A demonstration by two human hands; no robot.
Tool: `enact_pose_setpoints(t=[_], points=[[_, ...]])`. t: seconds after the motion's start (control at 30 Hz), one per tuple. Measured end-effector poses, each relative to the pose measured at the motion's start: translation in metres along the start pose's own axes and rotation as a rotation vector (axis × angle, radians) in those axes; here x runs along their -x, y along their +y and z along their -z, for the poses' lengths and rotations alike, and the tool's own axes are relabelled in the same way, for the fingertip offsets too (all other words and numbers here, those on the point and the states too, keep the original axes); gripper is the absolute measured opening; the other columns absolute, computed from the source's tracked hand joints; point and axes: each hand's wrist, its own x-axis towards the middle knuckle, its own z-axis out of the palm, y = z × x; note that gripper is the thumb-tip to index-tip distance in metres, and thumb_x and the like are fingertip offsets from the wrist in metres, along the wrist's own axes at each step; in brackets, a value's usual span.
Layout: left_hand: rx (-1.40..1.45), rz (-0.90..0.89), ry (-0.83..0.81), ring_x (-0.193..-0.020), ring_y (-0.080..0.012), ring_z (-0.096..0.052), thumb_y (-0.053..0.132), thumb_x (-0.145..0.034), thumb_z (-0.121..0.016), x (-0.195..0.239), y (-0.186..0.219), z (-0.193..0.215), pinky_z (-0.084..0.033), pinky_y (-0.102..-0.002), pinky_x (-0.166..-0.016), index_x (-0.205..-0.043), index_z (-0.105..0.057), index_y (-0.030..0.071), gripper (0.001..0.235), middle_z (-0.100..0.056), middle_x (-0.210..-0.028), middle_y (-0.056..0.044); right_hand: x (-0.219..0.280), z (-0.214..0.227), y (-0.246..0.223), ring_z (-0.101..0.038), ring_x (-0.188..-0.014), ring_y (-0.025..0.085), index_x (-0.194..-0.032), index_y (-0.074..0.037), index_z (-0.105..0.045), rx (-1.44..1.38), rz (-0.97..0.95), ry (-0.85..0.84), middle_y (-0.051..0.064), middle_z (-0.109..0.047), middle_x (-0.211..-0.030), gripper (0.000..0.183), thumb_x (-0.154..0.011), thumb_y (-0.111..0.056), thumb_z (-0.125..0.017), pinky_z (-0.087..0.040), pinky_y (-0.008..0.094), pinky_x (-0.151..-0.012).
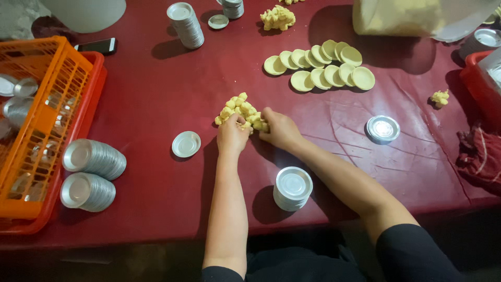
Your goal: The person places small yellow dough pieces into shallow white plastic cups and presses them into shape. They repeat this process, stacking the filled cups on the table.
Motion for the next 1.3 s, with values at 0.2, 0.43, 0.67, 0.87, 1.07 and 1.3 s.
enact_pose_setpoints(t=[0.2, 0.43, 0.67, 0.87, 1.07, 1.3], points=[[0.712, -0.150, -0.154, -0.063, -0.0145, -0.062, 0.033, -0.081, -0.088, 0.001, 0.012, -0.037, -0.051, -0.026, -0.040, -0.097, -0.064, 0.015, 0.034, -0.069, -0.077, -0.008, 0.004, 0.028, 0.037, -0.075, -0.069, 0.016, -0.113, -0.018, -0.068, -0.578, -0.152, 0.066, 0.005, -0.078, -0.086, 0.029, -0.086, -0.023, -0.077, -0.058, 0.032, -0.073], [0.388, -0.185, -0.104, -0.086, -0.0269, -0.075, 0.039, -0.085, -0.077, 0.038, 0.054, -0.017, -0.058, -0.040, -0.081, -0.106, -0.067, 0.025, 0.027, -0.075, -0.077, -0.008, 0.001, 0.024, 0.030, -0.072, -0.093, 0.035, -0.130, -0.026, -0.072, -0.462, 0.075, 0.227, 0.014, -0.074, -0.100, 0.043, -0.087, -0.027, -0.075, -0.058, 0.046, -0.077], [0.303, -0.191, 0.193, -0.070, -0.0146, -0.076, 0.034, -0.091, -0.073, 0.032, 0.045, -0.033, -0.059, -0.032, -0.078, -0.106, -0.076, 0.029, 0.016, -0.075, -0.066, 0.002, 0.011, 0.031, 0.017, -0.075, -0.089, 0.027, -0.143, -0.019, -0.059, -0.506, 0.092, 0.101, 0.006, -0.077, -0.106, 0.065, -0.080, -0.013, -0.076, -0.061, 0.040, -0.076], [-0.086, -0.090, 0.328, -0.092, -0.0358, -0.076, 0.036, -0.086, -0.081, 0.023, 0.039, -0.031, -0.061, -0.048, -0.080, -0.121, -0.060, 0.025, 0.043, -0.076, -0.094, -0.013, 0.005, 0.002, 0.079, -0.067, -0.066, 0.017, -0.103, 0.001, -0.072, -1.087, -0.215, 0.027, 0.008, -0.067, -0.078, 0.031, -0.084, -0.009, -0.050, -0.053, 0.026, -0.059], [0.273, -0.294, 0.053, -0.075, -0.0302, -0.072, 0.052, -0.077, -0.087, 0.039, 0.054, -0.021, -0.053, -0.043, -0.073, -0.117, -0.056, 0.029, 0.056, -0.067, -0.065, -0.001, 0.034, 0.013, 0.102, -0.062, -0.065, 0.011, -0.093, -0.008, -0.070, -1.100, -0.350, 0.117, 0.005, -0.064, -0.074, 0.020, -0.086, -0.010, -0.051, -0.046, 0.023, -0.052], [0.365, -0.590, -1.042, -0.065, -0.0142, -0.062, 0.031, -0.063, -0.097, 0.072, 0.073, -0.024, -0.052, -0.028, -0.059, -0.104, -0.070, 0.011, 0.054, -0.069, -0.076, -0.005, 0.056, 0.043, 0.084, -0.063, -0.055, 0.019, -0.096, 0.000, -0.068, -1.099, -0.340, 0.040, 0.017, -0.067, -0.063, 0.023, -0.081, -0.001, -0.051, -0.052, 0.025, -0.047]])
